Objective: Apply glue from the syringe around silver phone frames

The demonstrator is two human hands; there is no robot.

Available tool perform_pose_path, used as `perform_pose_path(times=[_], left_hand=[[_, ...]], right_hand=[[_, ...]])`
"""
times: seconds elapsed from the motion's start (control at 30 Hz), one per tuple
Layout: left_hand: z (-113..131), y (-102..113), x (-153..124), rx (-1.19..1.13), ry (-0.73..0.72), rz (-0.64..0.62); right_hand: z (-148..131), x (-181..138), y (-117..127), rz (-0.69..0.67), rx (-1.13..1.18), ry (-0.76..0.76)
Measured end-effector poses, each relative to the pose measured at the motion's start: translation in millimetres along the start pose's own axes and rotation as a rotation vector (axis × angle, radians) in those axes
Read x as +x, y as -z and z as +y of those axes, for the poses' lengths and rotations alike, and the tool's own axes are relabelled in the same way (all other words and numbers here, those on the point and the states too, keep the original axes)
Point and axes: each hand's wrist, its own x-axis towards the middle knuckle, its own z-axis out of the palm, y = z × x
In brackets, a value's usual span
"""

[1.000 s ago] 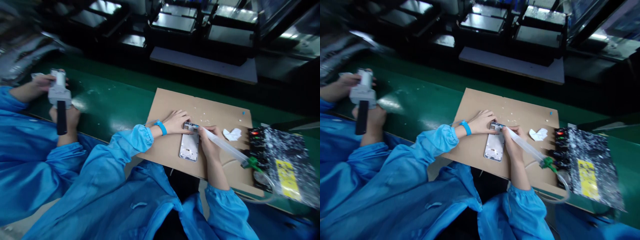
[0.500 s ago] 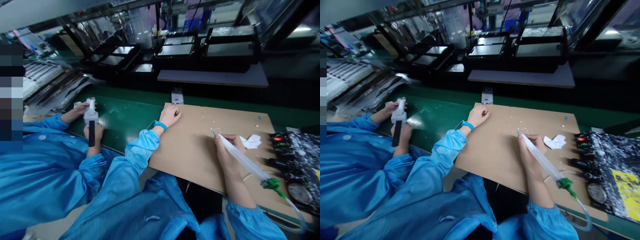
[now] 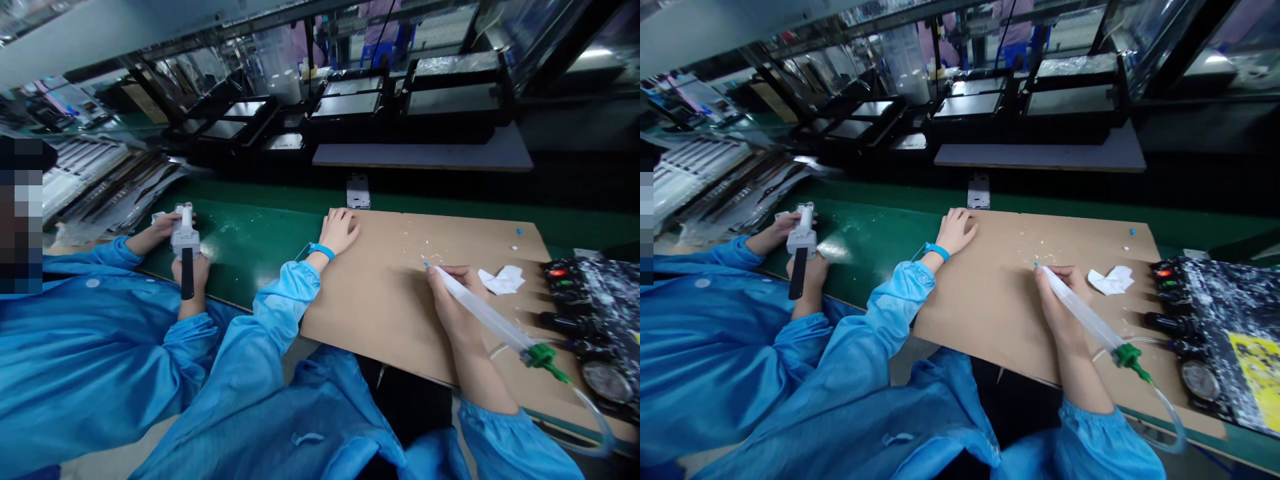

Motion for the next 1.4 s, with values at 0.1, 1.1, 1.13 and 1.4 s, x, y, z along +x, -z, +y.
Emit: perform_pose_path(times=[0.1,1.1,1.13,1.4], left_hand=[[0.7,0.9,0.1,0.007,0.007,-0.019],[6.5,5.7,0.4,0.05,0.029,-0.07],[7.6,6.1,-0.1,0.043,0.035,-0.063],[1.9,1.2,0.9,0.014,0.017,-0.058]], right_hand=[[-1.1,0.2,0.8,0.0,-0.017,-0.011],[1.5,-2.1,3.6,0.015,-0.015,-0.007],[2.3,-0.4,8.8,0.024,0.002,0.007],[25.4,15.5,89.7,0.264,-0.136,0.042]])
